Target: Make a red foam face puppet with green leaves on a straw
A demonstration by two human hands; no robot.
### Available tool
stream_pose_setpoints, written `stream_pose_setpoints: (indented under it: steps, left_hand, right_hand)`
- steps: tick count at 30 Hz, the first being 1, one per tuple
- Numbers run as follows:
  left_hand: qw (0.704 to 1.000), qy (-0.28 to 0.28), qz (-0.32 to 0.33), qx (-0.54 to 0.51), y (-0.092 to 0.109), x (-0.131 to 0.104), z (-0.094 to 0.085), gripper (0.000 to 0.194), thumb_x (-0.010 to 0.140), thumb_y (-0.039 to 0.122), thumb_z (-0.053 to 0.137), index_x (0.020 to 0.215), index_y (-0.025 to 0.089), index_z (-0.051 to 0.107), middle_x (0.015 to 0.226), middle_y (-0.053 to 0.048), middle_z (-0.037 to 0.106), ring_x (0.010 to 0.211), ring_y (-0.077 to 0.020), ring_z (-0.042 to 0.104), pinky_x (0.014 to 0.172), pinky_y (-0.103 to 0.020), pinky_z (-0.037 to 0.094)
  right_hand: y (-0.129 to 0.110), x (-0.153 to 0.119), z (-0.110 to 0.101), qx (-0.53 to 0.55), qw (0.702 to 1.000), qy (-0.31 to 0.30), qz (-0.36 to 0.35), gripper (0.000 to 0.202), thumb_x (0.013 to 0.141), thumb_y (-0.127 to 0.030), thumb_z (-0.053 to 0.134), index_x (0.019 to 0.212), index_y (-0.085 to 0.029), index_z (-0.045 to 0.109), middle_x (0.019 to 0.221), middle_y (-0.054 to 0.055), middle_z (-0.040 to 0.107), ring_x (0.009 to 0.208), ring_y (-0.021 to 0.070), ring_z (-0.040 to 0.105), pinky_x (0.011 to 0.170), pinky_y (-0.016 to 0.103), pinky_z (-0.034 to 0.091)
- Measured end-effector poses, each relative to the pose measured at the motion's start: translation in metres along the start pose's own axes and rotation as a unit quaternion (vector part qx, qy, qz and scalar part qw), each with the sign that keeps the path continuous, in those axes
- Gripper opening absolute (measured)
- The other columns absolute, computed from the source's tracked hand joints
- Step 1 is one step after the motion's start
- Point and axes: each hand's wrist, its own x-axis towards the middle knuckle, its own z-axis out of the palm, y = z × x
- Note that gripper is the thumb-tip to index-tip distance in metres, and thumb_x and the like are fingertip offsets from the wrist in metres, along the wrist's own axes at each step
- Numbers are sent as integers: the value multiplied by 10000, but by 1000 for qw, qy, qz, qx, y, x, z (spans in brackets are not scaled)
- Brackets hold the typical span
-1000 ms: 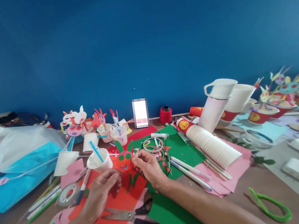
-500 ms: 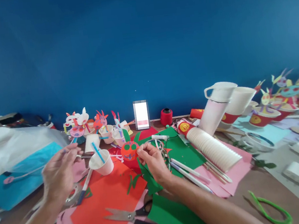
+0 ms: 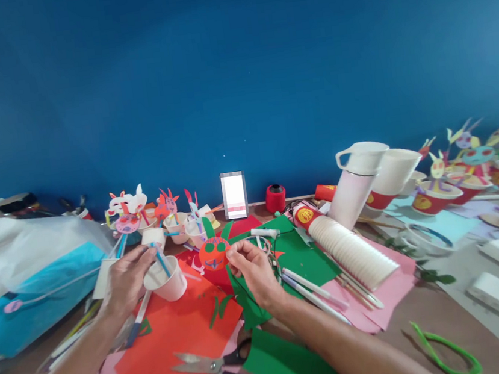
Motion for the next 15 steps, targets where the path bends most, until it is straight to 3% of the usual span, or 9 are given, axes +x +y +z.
stream_pose_setpoints:
  steps: [7, 15]
  left_hand:
    - [999, -14, -7, -31, 6, -2, 5, 338, 597, 390, 684, 823, 140, 661, 655, -4, 646, 585, -127, 562, 550, -201, 436]
    - [999, -32, 15, 21, 24, -17, 24, 240, 651, 355, 639, 776, 151, 661, 474, 45, 504, 441, -79, 427, 424, -175, 332]
  right_hand:
    - [-5, 1, -3, 9, 1000, -6, -2, 194, 730, -343, 619, 703, -185, 508, 522, -51, 455, 458, 72, 378, 440, 204, 252]
    - [-18, -6, 1, 6, 993, -115, 9, 208, 672, -362, 676, 710, -191, 563, 599, -26, 510, 514, 90, 410, 511, 229, 309]
